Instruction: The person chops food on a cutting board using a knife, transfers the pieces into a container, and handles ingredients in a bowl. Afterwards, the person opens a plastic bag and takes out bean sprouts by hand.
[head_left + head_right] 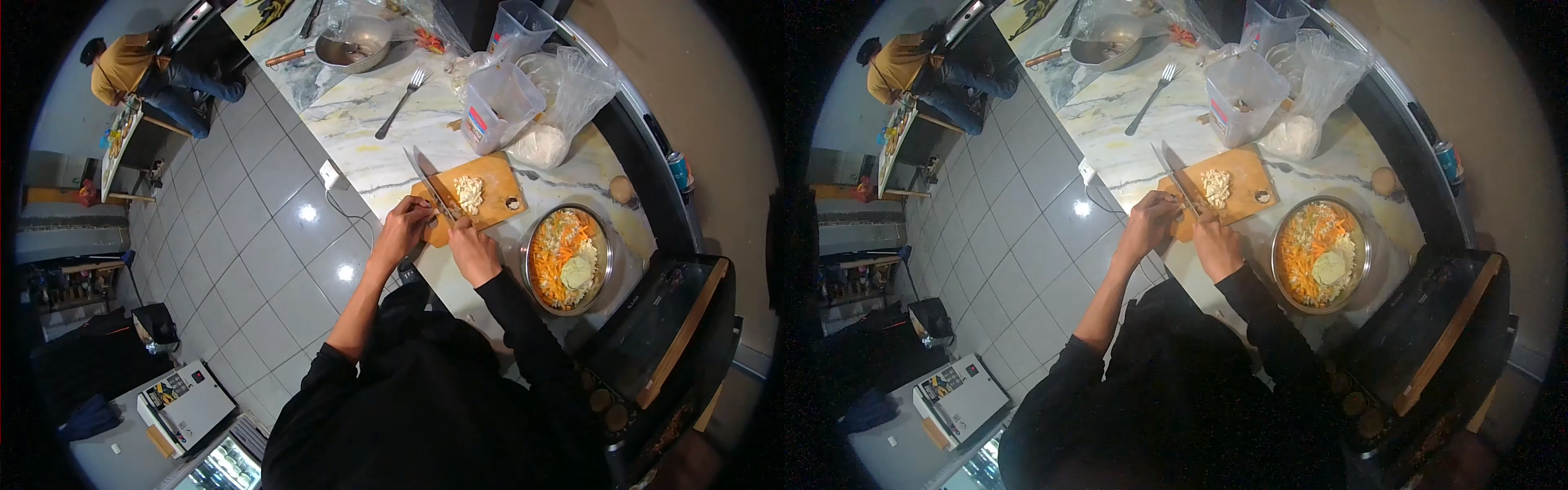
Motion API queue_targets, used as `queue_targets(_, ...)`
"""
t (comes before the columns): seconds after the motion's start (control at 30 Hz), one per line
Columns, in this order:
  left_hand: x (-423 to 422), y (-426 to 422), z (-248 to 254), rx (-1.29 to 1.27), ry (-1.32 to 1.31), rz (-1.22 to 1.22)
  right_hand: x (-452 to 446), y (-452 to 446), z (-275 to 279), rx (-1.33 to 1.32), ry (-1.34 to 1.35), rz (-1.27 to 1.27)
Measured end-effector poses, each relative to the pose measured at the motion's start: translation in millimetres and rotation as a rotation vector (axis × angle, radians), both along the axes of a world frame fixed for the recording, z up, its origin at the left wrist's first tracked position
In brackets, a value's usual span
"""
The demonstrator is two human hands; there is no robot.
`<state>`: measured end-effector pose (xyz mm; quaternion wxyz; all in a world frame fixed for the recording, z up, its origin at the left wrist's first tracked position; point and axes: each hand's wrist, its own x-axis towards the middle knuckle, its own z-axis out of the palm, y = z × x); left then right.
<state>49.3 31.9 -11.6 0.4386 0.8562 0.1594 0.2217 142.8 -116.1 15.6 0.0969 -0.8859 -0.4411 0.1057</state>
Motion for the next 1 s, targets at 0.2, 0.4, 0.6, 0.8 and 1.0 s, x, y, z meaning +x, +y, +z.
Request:
queue_targets(0.2,4.4,-3.5,-2.5,-0.013,-0.033,0.023,-15.8,7.8,-8.1,0.032,-0.095,-0.016)
queue_targets(0.4,3.3,-0.2,3.4,0.045,-0.015,-0.015,-28.1,4.8,-28.2,-0.080,-0.340,-0.051)
queue_targets(0.6,3.6,-1.0,1.2,0.023,-0.011,-0.040,-5.7,-3.0,11.1,0.035,-0.085,-0.010)
queue_targets(0.8,6.9,-7.9,9.1,-0.121,0.019,0.130,-15.8,4.2,-1.5,0.050,-0.200,0.000)
queue_targets(1.0,4.3,-0.2,4.3,0.040,0.006,0.034,-27.4,2.6,-29.0,0.026,-0.290,-0.058)
